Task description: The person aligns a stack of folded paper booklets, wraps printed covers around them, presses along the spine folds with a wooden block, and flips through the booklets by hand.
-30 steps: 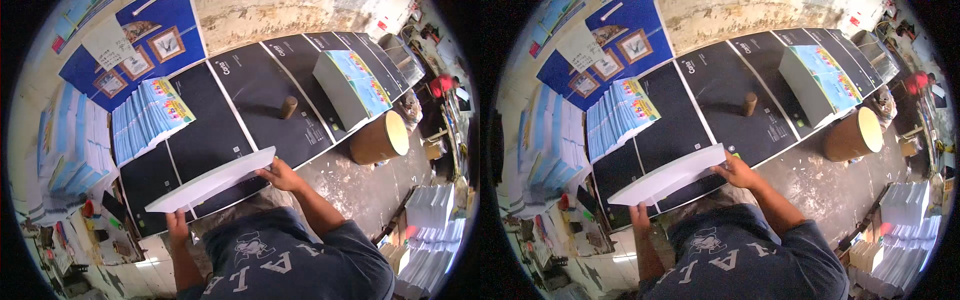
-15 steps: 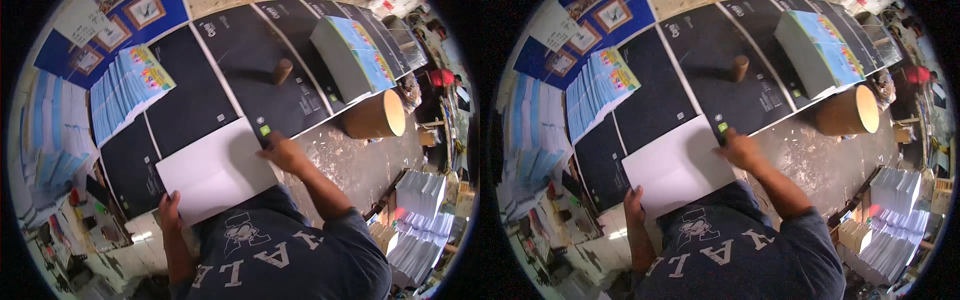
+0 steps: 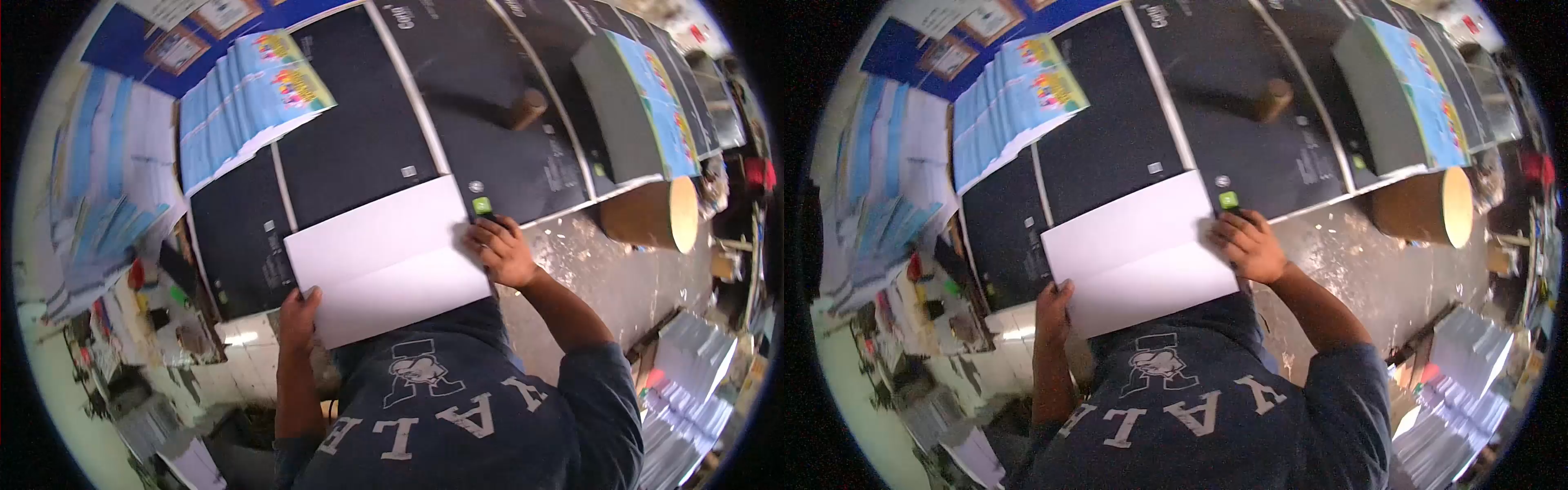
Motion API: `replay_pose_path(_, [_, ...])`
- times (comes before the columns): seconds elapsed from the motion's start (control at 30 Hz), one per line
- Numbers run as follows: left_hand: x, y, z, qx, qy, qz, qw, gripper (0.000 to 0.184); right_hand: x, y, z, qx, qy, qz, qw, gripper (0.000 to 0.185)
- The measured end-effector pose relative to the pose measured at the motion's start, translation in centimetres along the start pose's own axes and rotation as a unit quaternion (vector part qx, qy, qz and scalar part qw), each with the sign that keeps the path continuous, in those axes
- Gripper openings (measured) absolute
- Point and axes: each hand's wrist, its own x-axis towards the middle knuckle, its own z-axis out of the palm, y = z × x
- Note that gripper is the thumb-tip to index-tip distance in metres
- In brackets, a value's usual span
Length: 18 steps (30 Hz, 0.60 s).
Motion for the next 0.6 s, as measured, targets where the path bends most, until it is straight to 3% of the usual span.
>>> replay_pose_path(0.03, [-0.3,0.4,0.3,-0.004,0.005,0.010,1.000,0.041,-0.1,0.0,0.3,-0.019,-0.003,0.002,1.000,0.046])
replay_pose_path(0.1, [-2.1,2.6,1.0,0.184,0.115,0.041,0.975,0.042,-0.1,-0.1,0.1,-0.011,-0.009,0.011,1.000,0.046])
replay_pose_path(0.13, [-3.1,4.7,1.2,0.275,0.117,0.012,0.954,0.036,0.0,-0.3,0.0,-0.022,-0.015,0.017,0.999,0.046])
replay_pose_path(0.17, [-3.1,4.1,0.1,0.274,0.128,0.009,0.953,0.036,0.0,-0.4,-0.1,-0.036,-0.022,0.025,0.999,0.045])
replay_pose_path(0.2, [-2.8,3.7,-0.8,0.391,0.129,0.169,0.895,0.032,0.0,-0.6,-0.2,-0.033,-0.033,0.037,0.998,0.045])
replay_pose_path(0.23, [-2.6,3.4,-1.5,0.493,0.122,0.323,0.799,0.029,0.1,-0.7,0.0,-0.029,-0.032,0.034,0.998,0.045])
replay_pose_path(0.27, [-2.6,2.8,-1.8,0.558,0.079,0.370,0.739,0.034,0.1,-0.8,0.0,-0.033,-0.027,0.038,0.998,0.045])
replay_pose_path(0.3, [-2.5,2.3,-2.1,0.557,0.083,0.367,0.740,0.034,0.2,-0.8,0.0,-0.038,-0.022,0.039,0.998,0.045])
replay_pose_path(0.37, [-1.3,0.8,-3.0,0.585,0.010,0.467,0.663,0.042,0.3,-0.8,0.0,-0.048,-0.024,0.032,0.998,0.044])
replay_pose_path(0.4, [-1.1,0.2,-3.3,0.573,0.001,0.467,0.673,0.049,0.3,-0.9,-0.1,-0.044,-0.027,0.038,0.998,0.044])
replay_pose_path(0.6, [0.9,-3.5,-3.9,0.534,0.040,0.522,0.664,0.043,0.3,-1.0,-1.1,-0.027,-0.043,0.056,0.997,0.042])
